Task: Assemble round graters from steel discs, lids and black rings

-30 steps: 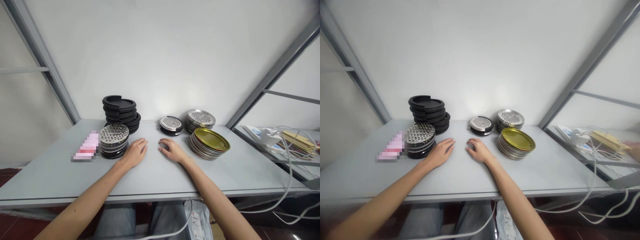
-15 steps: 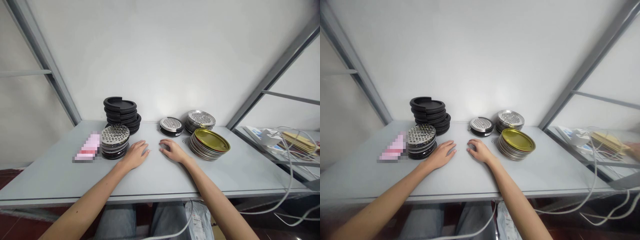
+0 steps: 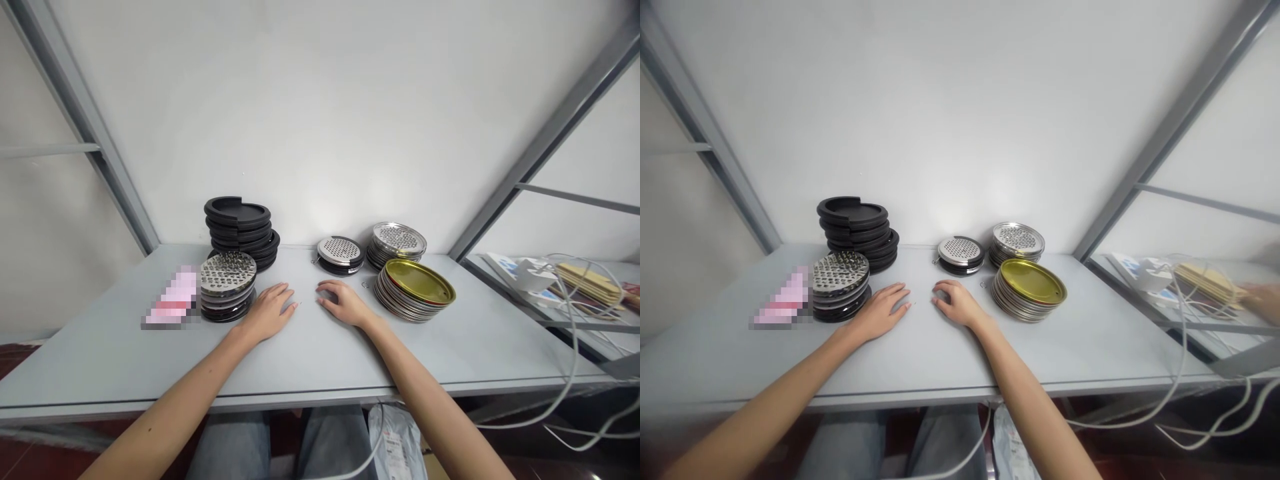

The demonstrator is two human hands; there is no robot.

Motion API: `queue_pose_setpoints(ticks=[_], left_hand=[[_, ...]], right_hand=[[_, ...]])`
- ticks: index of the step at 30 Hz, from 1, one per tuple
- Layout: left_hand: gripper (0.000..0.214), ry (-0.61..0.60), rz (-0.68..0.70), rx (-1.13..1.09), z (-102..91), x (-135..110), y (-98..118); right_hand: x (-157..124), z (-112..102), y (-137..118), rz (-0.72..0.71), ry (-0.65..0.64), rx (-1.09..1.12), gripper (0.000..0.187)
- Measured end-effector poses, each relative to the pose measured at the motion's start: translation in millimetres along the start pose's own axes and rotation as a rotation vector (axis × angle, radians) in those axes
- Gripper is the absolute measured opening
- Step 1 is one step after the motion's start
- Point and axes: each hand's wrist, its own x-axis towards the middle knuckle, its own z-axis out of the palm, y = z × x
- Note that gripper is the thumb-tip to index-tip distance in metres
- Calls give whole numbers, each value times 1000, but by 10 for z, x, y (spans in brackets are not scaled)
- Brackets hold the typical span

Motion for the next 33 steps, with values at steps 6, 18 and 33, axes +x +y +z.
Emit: queue_pose_setpoints(ticks=[6,18,33], left_hand=[[33,22,1,-55,-3,2,-1],[40,-69,-44,-61,-44,-8,13],[41,-65,-36,-67,-33,-17,-4]], right_hand=[[-3,0,-4,0,14,-2,22],[-2,-12,-54,47,20,-9,19],[-350,-875,-108,263,511,-664,24]])
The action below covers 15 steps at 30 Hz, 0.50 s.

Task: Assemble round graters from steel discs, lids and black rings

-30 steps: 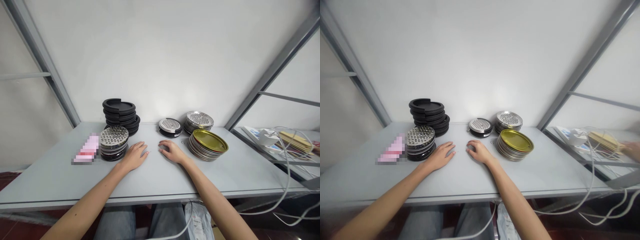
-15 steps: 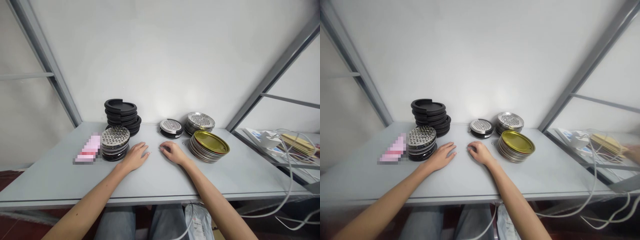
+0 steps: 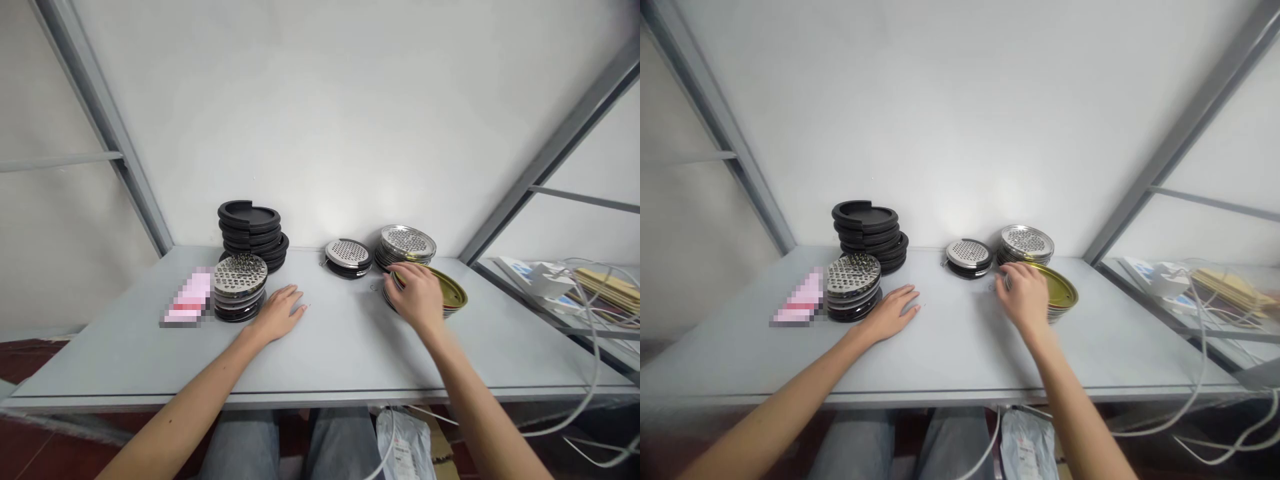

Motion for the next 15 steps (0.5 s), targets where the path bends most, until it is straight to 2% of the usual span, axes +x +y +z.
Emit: queue_pose_setpoints(ticks=[2,4,7,11,15], left_hand=[[42,-14,-7,14,-4,0,6],[43,-26,-13,21,-7,0,9],[44,-29,-19,11,-9,-1,8],[43,-17,-10,3,-11,2,5],[43,-21,-13,10,-14,5,6]], right_hand=[[-12,-141,160,93,-97,-118,30],[-40,-233,263,159,-224,-147,30],[-92,-294,297,208,-311,-158,28],[-132,-307,238,193,-306,-166,25],[-139,-305,224,172,-202,-156,25]])
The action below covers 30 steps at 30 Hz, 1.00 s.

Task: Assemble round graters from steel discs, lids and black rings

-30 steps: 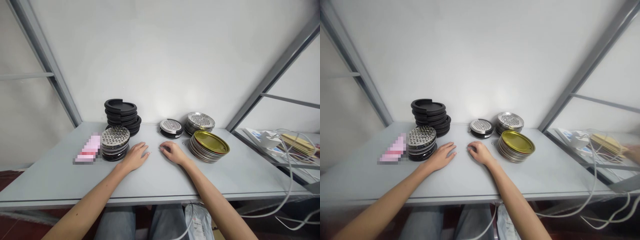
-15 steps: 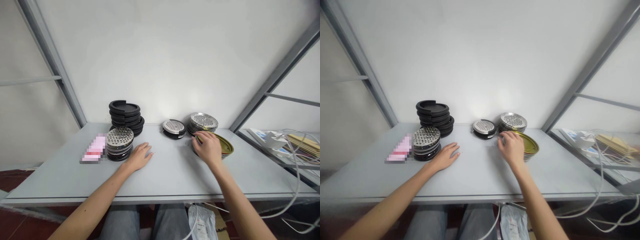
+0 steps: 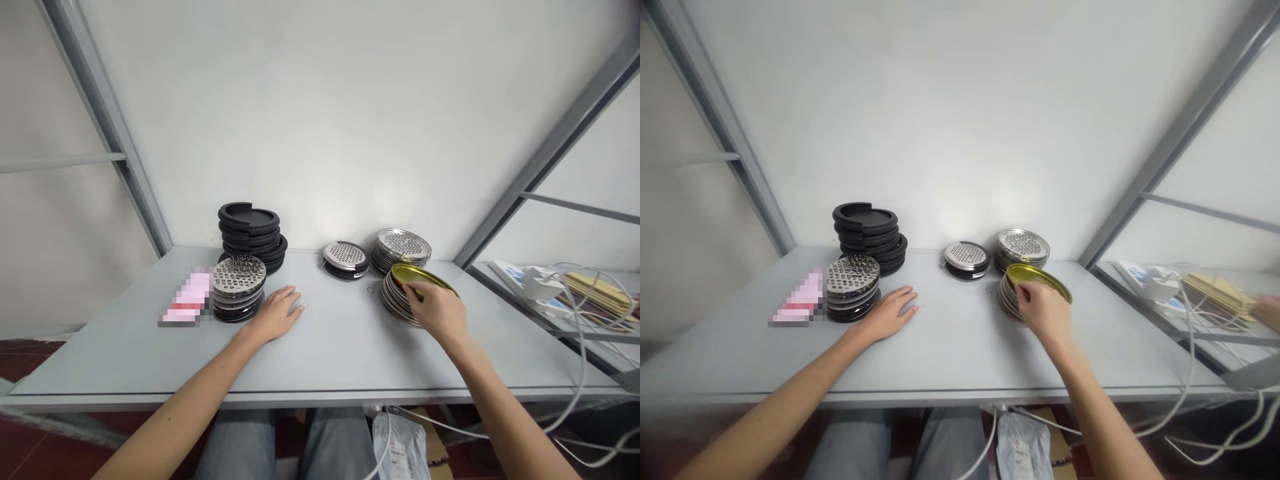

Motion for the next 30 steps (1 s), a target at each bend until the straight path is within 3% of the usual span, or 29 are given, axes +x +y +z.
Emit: queue_pose_setpoints(ticks=[4,7,10,12,17,24,30], left_hand=[[44,-10,-7,-10,-5,-2,2],[43,-8,-4,-20,-9,-5,3],[42,3,-1,-28,-5,-7,-1],[41,8,4,-39,-1,-7,-2],[43,84,-25,-161,-25,-3,35],[45,383,6,-321,-114,-3,105],[41,286,58,-339,-144,-7,145]], right_hand=[[11,9,49,31,177,-27,26],[23,-5,82,23,381,-8,26],[12,-47,30,-79,571,124,22],[-21,-74,-83,-209,601,241,18],[-179,0,-535,-441,500,463,13],[-407,385,-959,-646,267,636,17],[-359,562,-1063,-803,-25,671,19]])
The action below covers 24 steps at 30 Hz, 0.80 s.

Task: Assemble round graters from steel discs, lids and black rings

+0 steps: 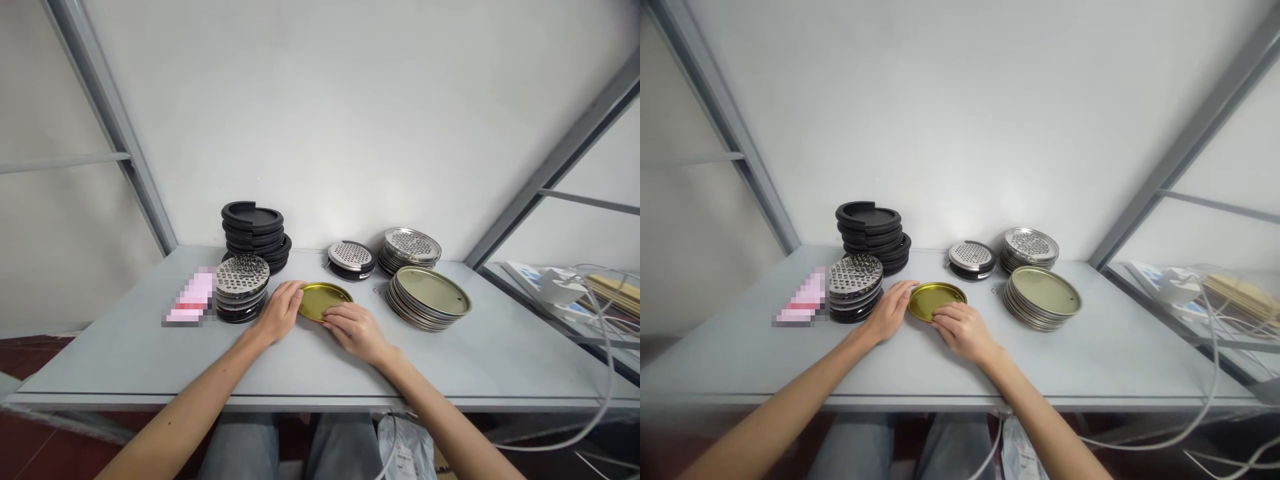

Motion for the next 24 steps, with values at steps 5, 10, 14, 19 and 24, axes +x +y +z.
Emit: queue_pose_setpoints(ticks=[5,10,14,19,24], left_hand=[[36,-69,-48,48,25,3,-18],[29,-116,-46,86,70,-2,-54],[26,-150,-1,115,88,-18,-61],[32,-210,-20,161,66,-39,-74],[30,-210,-8,166,78,-39,-106]], right_hand=[[136,57,159,19,-167,85,19],[76,47,282,146,-129,119,14],[4,16,366,255,-88,133,15],[-4,46,407,358,-41,125,20],[-3,78,406,389,-33,89,16]])
